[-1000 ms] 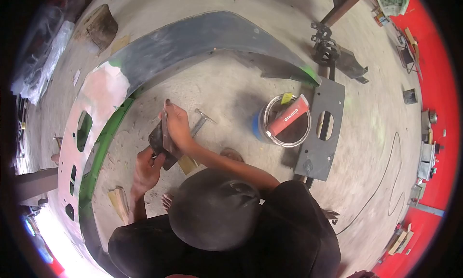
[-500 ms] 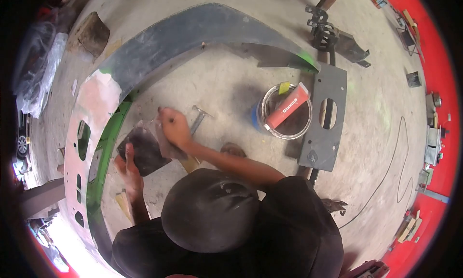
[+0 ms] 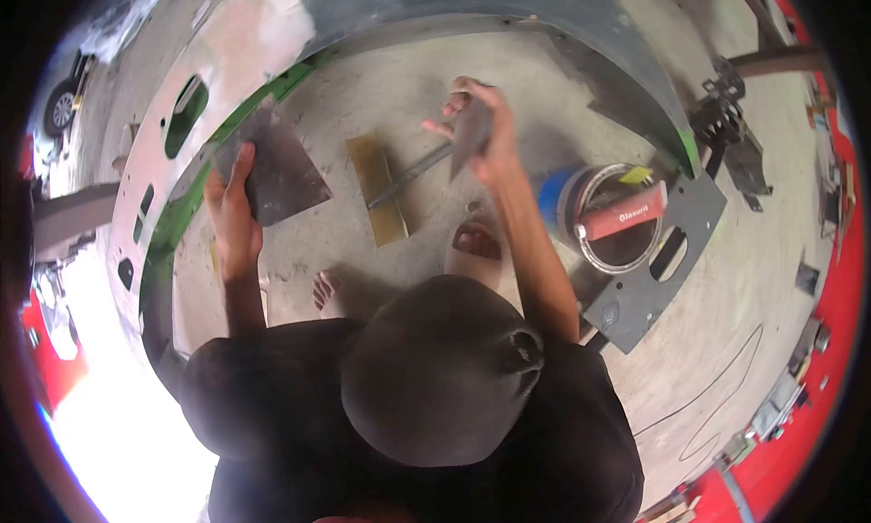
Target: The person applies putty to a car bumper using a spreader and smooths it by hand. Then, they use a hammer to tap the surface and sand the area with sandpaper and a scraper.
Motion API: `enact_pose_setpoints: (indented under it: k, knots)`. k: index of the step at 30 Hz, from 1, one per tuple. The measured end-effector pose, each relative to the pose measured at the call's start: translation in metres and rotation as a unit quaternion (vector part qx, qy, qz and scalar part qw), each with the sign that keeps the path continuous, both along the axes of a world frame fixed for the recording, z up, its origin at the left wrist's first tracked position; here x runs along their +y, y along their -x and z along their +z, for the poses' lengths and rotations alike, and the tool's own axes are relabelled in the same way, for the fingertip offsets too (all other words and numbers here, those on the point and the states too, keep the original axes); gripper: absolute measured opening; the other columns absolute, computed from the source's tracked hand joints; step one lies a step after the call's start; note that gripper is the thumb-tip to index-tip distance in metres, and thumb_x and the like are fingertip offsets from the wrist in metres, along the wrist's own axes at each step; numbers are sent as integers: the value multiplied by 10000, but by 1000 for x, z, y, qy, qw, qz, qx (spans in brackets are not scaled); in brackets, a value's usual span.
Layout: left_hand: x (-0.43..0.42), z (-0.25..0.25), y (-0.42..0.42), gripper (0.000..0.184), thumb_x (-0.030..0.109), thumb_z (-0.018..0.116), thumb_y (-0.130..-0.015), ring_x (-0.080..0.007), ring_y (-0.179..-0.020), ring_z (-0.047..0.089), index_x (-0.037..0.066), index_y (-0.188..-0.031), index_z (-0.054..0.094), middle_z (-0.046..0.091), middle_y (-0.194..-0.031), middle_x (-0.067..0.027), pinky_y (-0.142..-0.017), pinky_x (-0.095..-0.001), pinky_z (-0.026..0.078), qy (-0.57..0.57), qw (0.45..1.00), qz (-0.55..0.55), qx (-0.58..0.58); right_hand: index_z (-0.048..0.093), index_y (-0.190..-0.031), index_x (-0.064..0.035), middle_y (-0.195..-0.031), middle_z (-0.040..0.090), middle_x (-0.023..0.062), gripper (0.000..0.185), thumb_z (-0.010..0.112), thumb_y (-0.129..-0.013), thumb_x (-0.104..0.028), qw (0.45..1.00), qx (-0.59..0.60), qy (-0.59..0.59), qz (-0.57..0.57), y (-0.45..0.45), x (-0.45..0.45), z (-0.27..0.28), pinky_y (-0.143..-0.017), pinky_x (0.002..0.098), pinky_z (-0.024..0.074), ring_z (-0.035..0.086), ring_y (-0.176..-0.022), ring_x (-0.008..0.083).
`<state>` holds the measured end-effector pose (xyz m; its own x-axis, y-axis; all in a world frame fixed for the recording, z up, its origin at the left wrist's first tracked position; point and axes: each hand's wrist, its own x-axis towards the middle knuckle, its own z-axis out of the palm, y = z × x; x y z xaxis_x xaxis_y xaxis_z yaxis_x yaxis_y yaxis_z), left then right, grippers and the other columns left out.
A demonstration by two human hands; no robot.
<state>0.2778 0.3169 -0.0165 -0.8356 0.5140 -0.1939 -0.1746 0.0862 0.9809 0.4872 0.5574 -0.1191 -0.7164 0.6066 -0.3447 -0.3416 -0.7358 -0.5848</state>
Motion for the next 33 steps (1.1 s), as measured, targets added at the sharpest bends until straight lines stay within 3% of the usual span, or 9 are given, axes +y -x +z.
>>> enact_pose_setpoints:
  k: [3, 8, 13, 21, 24, 27, 28, 31, 33]
  knots:
    - [6, 7, -11, 304, 146, 681, -931, -121, -954, 635, -10, -1188, 632, 679, -1097, -61, -842, -269, 500, -39, 993, -16, -106, 465, -1297, 34, -1068, 622, 180, 618, 516, -856, -395, 991, 103, 23, 78, -1, 6, 6, -1103, 632, 329, 541, -1175, 329]
    - [9, -26, -12, 290, 174, 690, -926, -112, -867, 659, -16, -1142, 658, 706, -1012, -53, -762, -261, 521, 32, 971, -127, -199, 329, -1474, 25, -1432, 483, 226, 742, 487, -869, -374, 971, 111, 12, 211, 22, -34, 0, -1139, 430, 347, 413, -1376, 357]
    - [8, -40, -25, 320, 204, 708, -916, -87, -873, 630, 2, -1162, 671, 703, -983, -21, -774, -246, 498, 138, 952, -259, -88, 333, -1488, 3, -1399, 534, 196, 647, 452, -913, -268, 968, 91, -39, 231, 41, -77, 7, -1143, 406, 343, 455, -1352, 311]
    - [-8, -42, -17, 303, 205, 714, -917, -70, -857, 603, 10, -1147, 684, 690, -959, 0, -780, -245, 480, 129, 961, -222, -105, 497, -1391, -19, -1246, 659, 127, 443, 491, -963, -135, 954, 16, -207, 215, 53, -78, 20, -994, 370, 456, 597, -1175, 234]
    - [-30, -61, -6, 291, 202, 717, -919, -66, -835, 585, -3, -1124, 691, 685, -955, -1, -758, -239, 469, 145, 982, -113, -31, 646, -1219, -74, -1111, 701, 63, 348, 600, -950, -290, 966, -161, -156, 125, 61, -70, 7, -864, 297, 499, 657, -975, 181]
    - [-54, -57, 18, 287, 200, 719, -921, -77, -843, 578, -17, -1107, 695, 684, -975, -10, -756, -240, 465, 98, 995, 25, 7, 700, -1046, -99, -1019, 701, 41, 328, 666, -910, -396, 756, -337, -550, 108, 64, -85, -44, -787, 301, 487, 642, -935, 171]
    - [-57, -50, 22, 287, 199, 718, -922, -83, -852, 578, -20, -1107, 695, 684, -988, -15, -760, -242, 465, 68, 995, 72, 7, 712, -997, -45, -942, 681, 117, 369, 685, -868, -390, 668, -373, -597, 241, 68, -91, -11, -847, 428, 477, 626, -967, 267]
    - [-50, -37, 22, 294, 186, 717, -922, -107, -877, 592, -41, -1106, 689, 688, -1012, -28, -772, -250, 471, 33, 985, 146, 86, 698, -909, -33, -924, 673, 102, 404, 695, -844, -432, 403, -413, -787, 217, 77, -136, -60, -836, 425, 465, 607, -971, 260]
    - [-55, -38, 24, 300, 183, 716, -923, -119, -900, 601, -48, -1113, 686, 689, -1031, -41, -789, -258, 478, 18, 989, 133, 63, 687, -896, 16, -899, 660, 148, 401, 700, -820, -378, 429, -380, -775, 265, 82, -149, -86, -846, 441, 456, 601, -968, 285]
